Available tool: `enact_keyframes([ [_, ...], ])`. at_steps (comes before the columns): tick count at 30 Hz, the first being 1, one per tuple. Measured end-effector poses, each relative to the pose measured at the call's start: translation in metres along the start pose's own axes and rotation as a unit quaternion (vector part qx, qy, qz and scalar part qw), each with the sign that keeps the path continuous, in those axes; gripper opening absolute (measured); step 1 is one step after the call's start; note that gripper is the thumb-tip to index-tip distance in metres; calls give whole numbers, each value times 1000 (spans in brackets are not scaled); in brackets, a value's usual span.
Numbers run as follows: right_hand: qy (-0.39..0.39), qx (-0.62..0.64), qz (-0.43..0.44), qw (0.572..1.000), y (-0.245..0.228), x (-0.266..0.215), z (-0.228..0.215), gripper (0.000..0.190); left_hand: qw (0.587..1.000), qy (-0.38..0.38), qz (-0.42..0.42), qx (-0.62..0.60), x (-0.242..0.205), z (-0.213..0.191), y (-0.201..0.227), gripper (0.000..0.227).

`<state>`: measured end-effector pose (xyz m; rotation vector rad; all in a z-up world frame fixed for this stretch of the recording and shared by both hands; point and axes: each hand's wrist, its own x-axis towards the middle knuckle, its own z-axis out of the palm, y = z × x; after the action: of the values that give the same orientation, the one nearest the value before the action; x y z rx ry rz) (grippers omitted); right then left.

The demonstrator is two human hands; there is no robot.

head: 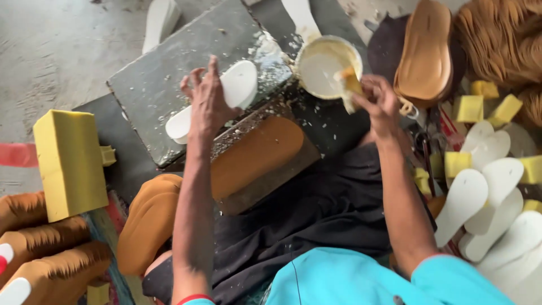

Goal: The person sits on the floor and attaches white insoles to brown sandal soles. They dip a sponge into a bowl of adhesive, spread glue on a sole, lay a white insole onto it, align it, and press it down firmly with their fingers, repeating the cycle for successive soles.

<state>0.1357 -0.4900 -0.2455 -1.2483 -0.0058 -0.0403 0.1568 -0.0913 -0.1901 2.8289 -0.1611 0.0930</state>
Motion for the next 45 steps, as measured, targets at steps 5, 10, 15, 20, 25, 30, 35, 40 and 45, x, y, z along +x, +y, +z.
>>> enact_keyframes([
  [5,-65,-486,-254,834,-12,69,34,41,998,-7,-40,-53,0,1,-15,155],
  [10,-87,-616,-234,747,55,95,14,30,998,-9,-41,-43,-23,-37,12,156],
  [15,-42,-508,-337,792,25,79,17,34,999,25,-31,10,-74,-73,-22,154],
  [20,-68,-267,-91,957,-19,53,89,40,989,-31,-144,10,-93,-33,-76,132],
  [25,-194,-293,-256,901,4,21,177,46,991,121,5,58,-120,-72,-50,112],
  [30,-181,-440,-332,814,15,-32,280,44,986,156,63,-2,-143,-66,-60,36],
  [35,-72,-426,-516,739,72,67,193,24,965,220,60,-127,-142,-48,-67,23],
  [40,-39,-499,-399,768,149,65,190,14,978,172,84,-82,-135,-55,-68,26],
  [45,-63,-517,-473,710,19,-2,288,36,987,109,101,-64,-130,-72,-58,22],
])
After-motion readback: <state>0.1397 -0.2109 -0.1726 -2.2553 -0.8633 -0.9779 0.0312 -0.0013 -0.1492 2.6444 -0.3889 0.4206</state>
